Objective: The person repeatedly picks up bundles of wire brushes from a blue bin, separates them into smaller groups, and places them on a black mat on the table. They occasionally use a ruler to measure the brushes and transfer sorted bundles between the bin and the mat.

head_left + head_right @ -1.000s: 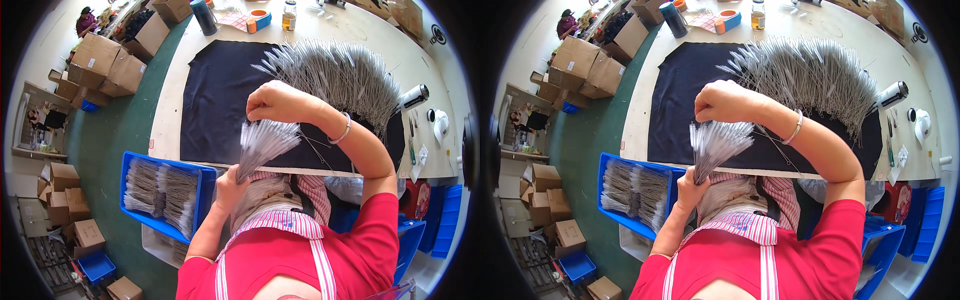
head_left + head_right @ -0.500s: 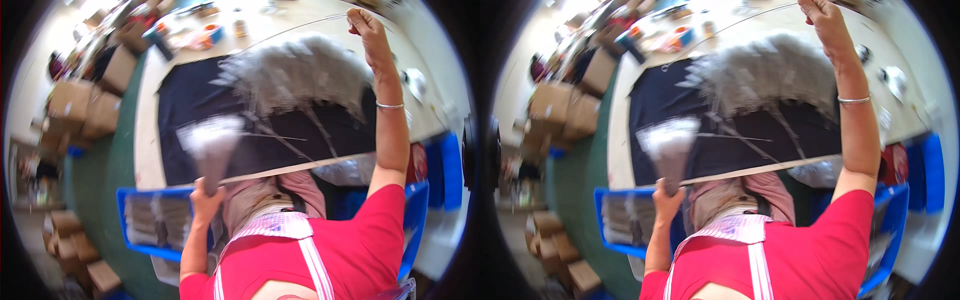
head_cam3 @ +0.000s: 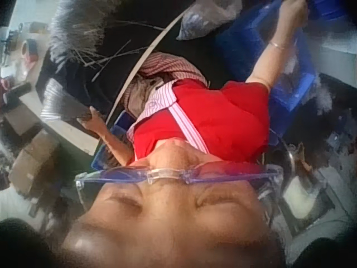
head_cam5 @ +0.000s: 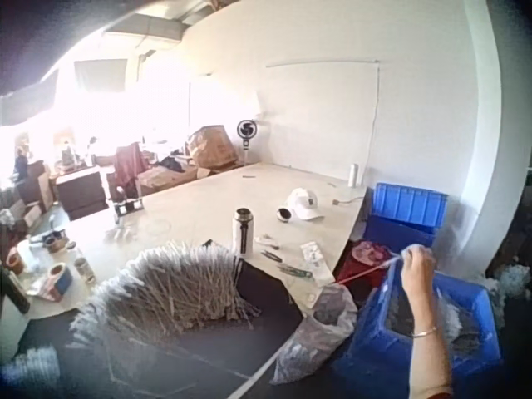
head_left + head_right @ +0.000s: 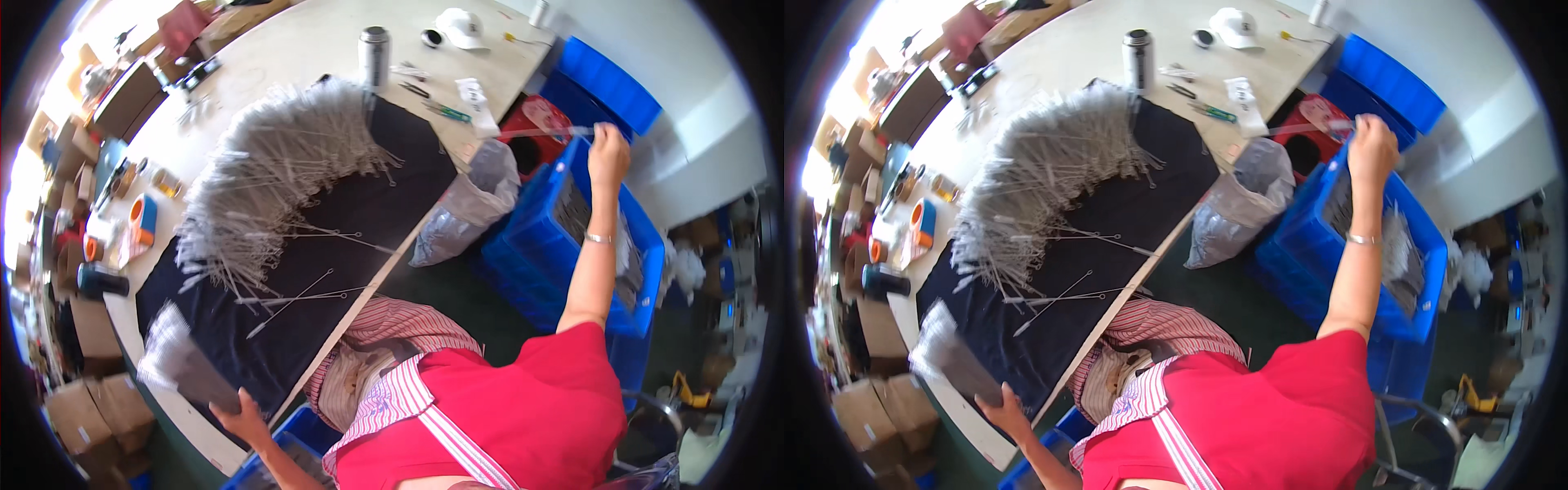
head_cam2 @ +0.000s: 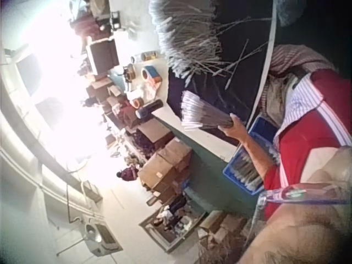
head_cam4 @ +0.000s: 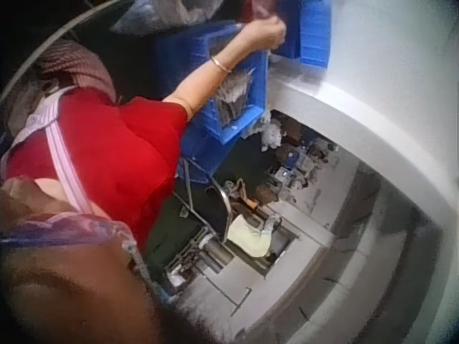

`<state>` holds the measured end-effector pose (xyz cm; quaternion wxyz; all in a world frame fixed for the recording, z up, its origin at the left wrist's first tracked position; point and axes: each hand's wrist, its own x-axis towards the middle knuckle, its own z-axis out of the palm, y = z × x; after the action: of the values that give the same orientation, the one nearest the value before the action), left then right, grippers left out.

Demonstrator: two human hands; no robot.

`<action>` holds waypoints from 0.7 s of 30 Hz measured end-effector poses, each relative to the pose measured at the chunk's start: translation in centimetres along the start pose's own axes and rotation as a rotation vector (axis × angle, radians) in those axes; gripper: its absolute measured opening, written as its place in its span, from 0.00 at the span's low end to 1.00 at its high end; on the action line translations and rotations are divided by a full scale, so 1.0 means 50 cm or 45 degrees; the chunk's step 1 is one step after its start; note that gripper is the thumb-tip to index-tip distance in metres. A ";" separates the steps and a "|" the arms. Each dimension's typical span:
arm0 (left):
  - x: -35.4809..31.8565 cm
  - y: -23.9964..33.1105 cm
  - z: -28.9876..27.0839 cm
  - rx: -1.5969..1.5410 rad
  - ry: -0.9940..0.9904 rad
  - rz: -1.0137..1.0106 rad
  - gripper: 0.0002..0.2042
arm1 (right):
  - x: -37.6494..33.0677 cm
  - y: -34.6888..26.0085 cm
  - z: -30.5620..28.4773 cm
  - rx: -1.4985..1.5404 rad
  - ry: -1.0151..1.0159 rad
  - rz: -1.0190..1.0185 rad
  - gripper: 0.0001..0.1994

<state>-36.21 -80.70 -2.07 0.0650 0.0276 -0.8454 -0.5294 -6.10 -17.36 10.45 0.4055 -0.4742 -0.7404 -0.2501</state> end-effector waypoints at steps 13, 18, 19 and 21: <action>-0.073 0.059 0.035 0.147 -0.183 0.423 0.13 | -0.132 -0.334 0.131 0.971 -0.633 -0.193 0.10; -0.097 0.051 0.024 0.169 -0.218 0.509 0.14 | -0.107 -0.699 -0.159 1.993 -0.890 -0.625 0.05; -0.105 0.042 0.018 0.195 -0.206 0.517 0.14 | -0.112 -0.748 -0.202 2.131 -1.023 -0.783 0.06; -0.110 0.038 0.015 0.226 -0.223 0.565 0.14 | -0.127 -0.823 -0.258 2.353 -1.200 -0.947 0.07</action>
<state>-30.84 -78.54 -1.14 0.1035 -0.1989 -0.8763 -0.4264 -37.27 -47.76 12.75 0.1804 0.2165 -0.8190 0.4998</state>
